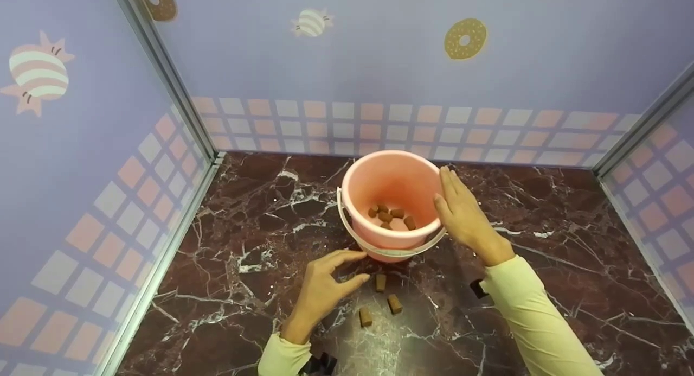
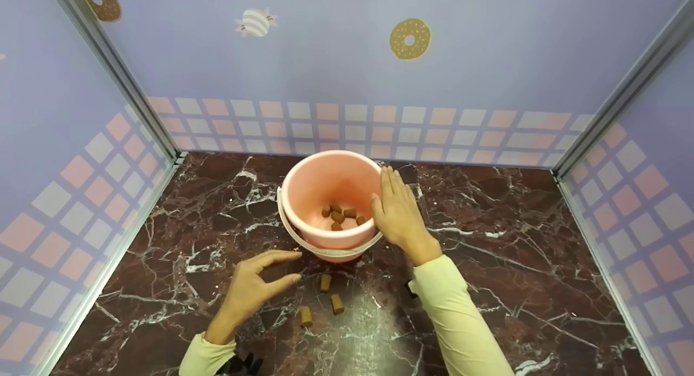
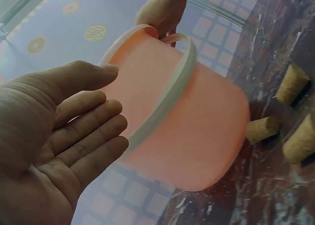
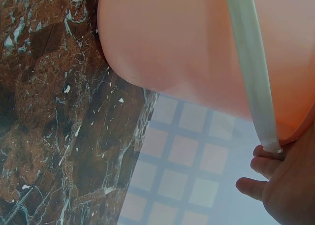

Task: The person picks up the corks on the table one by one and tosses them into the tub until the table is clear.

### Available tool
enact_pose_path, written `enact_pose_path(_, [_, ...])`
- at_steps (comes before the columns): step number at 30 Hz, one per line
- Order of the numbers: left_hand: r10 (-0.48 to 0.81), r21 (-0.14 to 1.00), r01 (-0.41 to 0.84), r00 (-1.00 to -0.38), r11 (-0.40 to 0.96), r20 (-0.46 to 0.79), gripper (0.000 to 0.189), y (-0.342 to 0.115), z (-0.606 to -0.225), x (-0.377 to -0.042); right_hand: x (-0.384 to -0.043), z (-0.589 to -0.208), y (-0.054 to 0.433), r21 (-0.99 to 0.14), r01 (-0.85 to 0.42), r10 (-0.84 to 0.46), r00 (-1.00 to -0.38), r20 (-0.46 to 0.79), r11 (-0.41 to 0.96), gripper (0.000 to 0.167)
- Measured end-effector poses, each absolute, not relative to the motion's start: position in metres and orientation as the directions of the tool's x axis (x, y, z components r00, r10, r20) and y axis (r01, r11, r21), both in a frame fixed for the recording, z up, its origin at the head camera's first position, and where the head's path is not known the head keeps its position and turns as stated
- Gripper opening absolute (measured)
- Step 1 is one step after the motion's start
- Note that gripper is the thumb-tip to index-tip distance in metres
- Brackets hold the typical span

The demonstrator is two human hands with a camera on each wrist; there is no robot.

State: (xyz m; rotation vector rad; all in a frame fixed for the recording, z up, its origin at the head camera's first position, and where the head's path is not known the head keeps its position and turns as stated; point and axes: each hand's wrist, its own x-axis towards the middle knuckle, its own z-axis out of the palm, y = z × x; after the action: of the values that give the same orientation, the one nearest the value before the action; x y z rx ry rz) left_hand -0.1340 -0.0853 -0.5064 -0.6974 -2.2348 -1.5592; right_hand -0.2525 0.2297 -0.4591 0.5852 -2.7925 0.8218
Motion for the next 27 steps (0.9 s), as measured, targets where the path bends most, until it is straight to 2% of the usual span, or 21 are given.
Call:
enact_pose_path(8, [0.216,0.782,0.555,-0.831,0.282,0.512,0.038,-0.084,-0.521,-0.129,-0.253,-0.458,0.23,-0.485,-0.404,-0.315,-0.914,0.257,0.776,0.065])
enact_pose_path(20, [0.219,0.835,0.438,-0.898,0.334,0.383,0.038,-0.093,-0.544,-0.117,-0.253,-0.459,0.228,-0.487,-0.411,-0.318,-0.91,0.264,0.771,0.065])
enact_pose_path(27, [0.245,0.825,0.441,-0.895,0.353,0.374,0.039,-0.092,-0.548,-0.115,-0.253,-0.459,0.228,-0.485,-0.408,-0.317,-0.911,0.261,0.773,0.064])
